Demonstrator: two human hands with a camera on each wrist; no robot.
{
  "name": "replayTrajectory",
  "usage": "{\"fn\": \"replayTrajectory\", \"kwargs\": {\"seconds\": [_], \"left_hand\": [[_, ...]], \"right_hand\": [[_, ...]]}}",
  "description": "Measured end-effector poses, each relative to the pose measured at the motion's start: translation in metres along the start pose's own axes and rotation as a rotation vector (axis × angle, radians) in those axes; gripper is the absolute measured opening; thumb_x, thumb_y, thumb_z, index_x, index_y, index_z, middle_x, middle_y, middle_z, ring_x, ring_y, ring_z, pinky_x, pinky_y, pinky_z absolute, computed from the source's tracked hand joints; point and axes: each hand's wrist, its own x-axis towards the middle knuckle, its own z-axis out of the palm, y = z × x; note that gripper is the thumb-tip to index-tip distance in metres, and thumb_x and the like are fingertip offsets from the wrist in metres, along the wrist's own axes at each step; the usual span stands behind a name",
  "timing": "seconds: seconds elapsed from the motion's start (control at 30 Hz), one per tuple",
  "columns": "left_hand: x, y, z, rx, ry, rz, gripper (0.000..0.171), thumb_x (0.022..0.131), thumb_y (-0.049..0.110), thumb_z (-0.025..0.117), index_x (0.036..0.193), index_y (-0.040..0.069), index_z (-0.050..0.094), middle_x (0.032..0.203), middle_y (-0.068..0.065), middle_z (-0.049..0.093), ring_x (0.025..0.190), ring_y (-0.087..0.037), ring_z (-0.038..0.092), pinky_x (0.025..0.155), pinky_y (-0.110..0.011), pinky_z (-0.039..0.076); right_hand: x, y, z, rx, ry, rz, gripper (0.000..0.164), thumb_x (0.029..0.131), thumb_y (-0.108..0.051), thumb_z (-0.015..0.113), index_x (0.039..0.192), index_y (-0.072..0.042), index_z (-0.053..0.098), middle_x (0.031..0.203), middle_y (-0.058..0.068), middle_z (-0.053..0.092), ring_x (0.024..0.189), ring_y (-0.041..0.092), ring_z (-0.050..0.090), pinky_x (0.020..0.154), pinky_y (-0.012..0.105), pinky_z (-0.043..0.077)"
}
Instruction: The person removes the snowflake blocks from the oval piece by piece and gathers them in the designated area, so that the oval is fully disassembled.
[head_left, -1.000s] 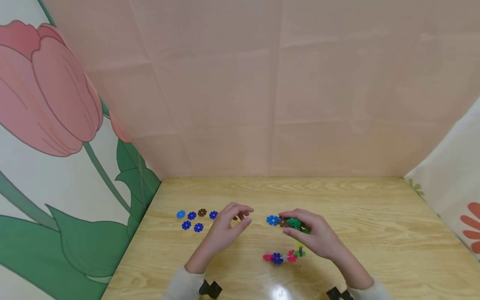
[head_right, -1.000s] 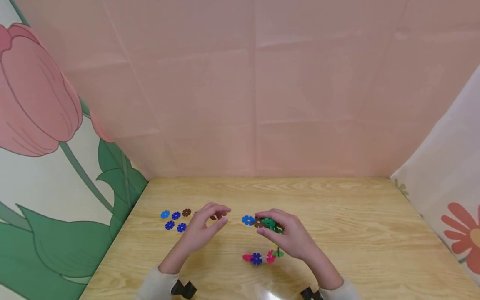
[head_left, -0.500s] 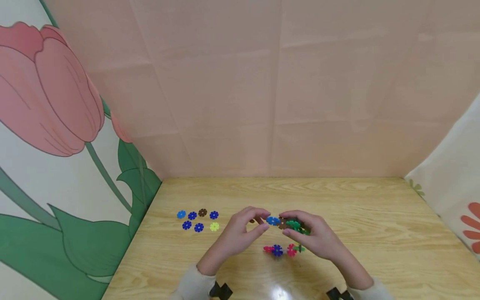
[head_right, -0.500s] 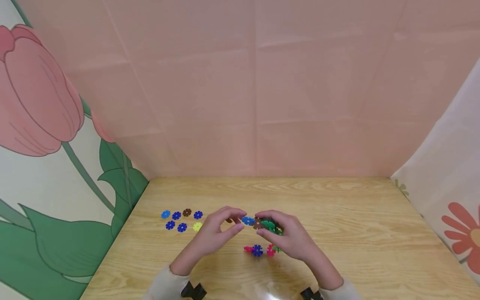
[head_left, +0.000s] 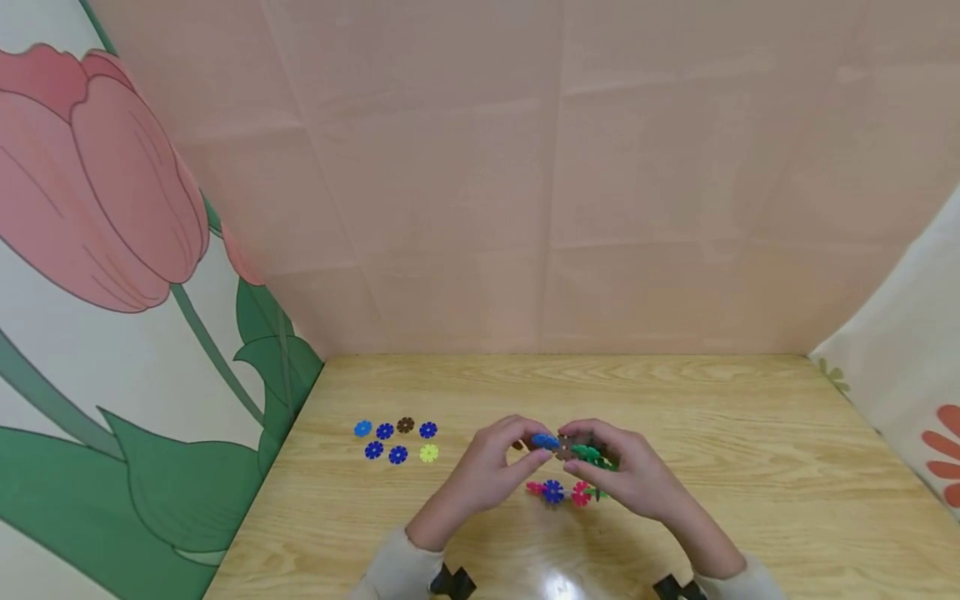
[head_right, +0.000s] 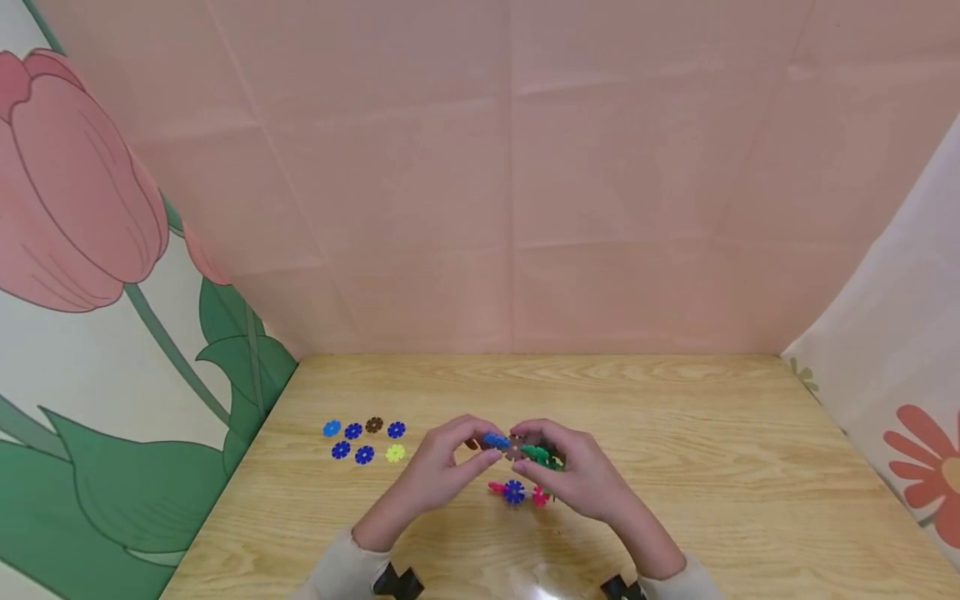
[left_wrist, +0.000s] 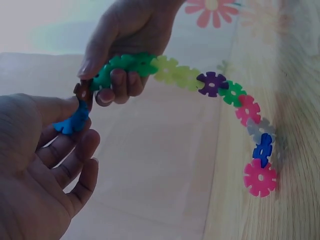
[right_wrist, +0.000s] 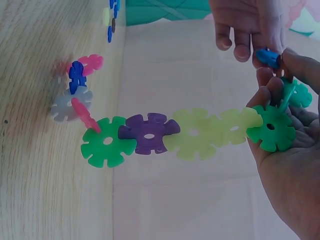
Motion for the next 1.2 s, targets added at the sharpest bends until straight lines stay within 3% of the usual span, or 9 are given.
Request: {"fn": "replayTrajectory", "kwargs": {"seconds": [0.27, 0.47, 0.67, 0.77, 0.97, 1.2], "left_hand": [[0.0010, -0.0009, 0.0013, 0.012, 0.070, -0.016, 0.012, 0.096, 0.023, 0.069, 0.103, 0.014, 0.075, 0.095, 0.007, 0.066, 0.084, -0.001, 0.056, 0.071, -0.020, 0.053], [0.0009, 0.0000, 0.0000, 0.088, 0.089, 0.055, 0.011, 0.097, 0.019, 0.069, 0.102, 0.011, 0.074, 0.088, 0.006, 0.063, 0.076, 0.001, 0.050, 0.063, -0.016, 0.049], [0.0008, 0.0001, 0.0018, 0.177, 0.141, 0.188, 0.008, 0.098, 0.015, 0.067, 0.099, 0.007, 0.070, 0.090, 0.001, 0.068, 0.078, -0.005, 0.054, 0.067, -0.014, 0.048], [0.0008, -0.0002, 0.0027, 0.201, 0.150, 0.223, 0.007, 0.098, 0.014, 0.066, 0.098, 0.007, 0.067, 0.091, 0.000, 0.069, 0.079, -0.007, 0.054, 0.068, -0.014, 0.046], [-0.0009, 0.0011, 0.0028, 0.233, 0.138, 0.221, 0.005, 0.099, 0.013, 0.065, 0.099, 0.008, 0.064, 0.092, 0.001, 0.066, 0.079, -0.006, 0.051, 0.069, -0.015, 0.045], [-0.0047, 0.0028, 0.0050, 0.249, 0.154, 0.200, 0.006, 0.102, 0.012, 0.061, 0.101, 0.006, 0.062, 0.093, 0.000, 0.063, 0.086, -0.011, 0.058, 0.076, -0.025, 0.054]], "right_hand": [[-0.0004, 0.0024, 0.0007, -0.007, -0.007, 0.005, 0.033, 0.093, 0.006, 0.068, 0.124, -0.003, 0.062, 0.103, 0.005, 0.073, 0.087, 0.010, 0.070, 0.066, 0.029, 0.059], [-0.0002, 0.0030, 0.0012, -0.009, 0.002, 0.013, 0.032, 0.092, 0.004, 0.069, 0.123, -0.004, 0.063, 0.103, 0.006, 0.073, 0.083, 0.010, 0.070, 0.063, 0.029, 0.059], [0.0011, 0.0041, 0.0024, -0.011, 0.011, 0.027, 0.029, 0.093, 0.000, 0.070, 0.121, -0.005, 0.064, 0.100, 0.006, 0.073, 0.074, 0.011, 0.068, 0.054, 0.030, 0.057], [0.0017, 0.0037, 0.0027, -0.014, 0.011, 0.030, 0.029, 0.093, 0.000, 0.070, 0.121, -0.005, 0.064, 0.100, 0.005, 0.073, 0.073, 0.009, 0.067, 0.054, 0.030, 0.057], [0.0029, 0.0004, 0.0028, -0.029, 0.010, -0.012, 0.030, 0.093, 0.003, 0.068, 0.122, -0.004, 0.064, 0.103, 0.008, 0.073, 0.079, 0.012, 0.069, 0.060, 0.029, 0.058], [0.0044, -0.0007, 0.0058, -0.041, 0.036, -0.030, 0.031, 0.092, 0.005, 0.069, 0.121, -0.004, 0.064, 0.103, 0.008, 0.073, 0.081, 0.010, 0.069, 0.060, 0.028, 0.058]]}}
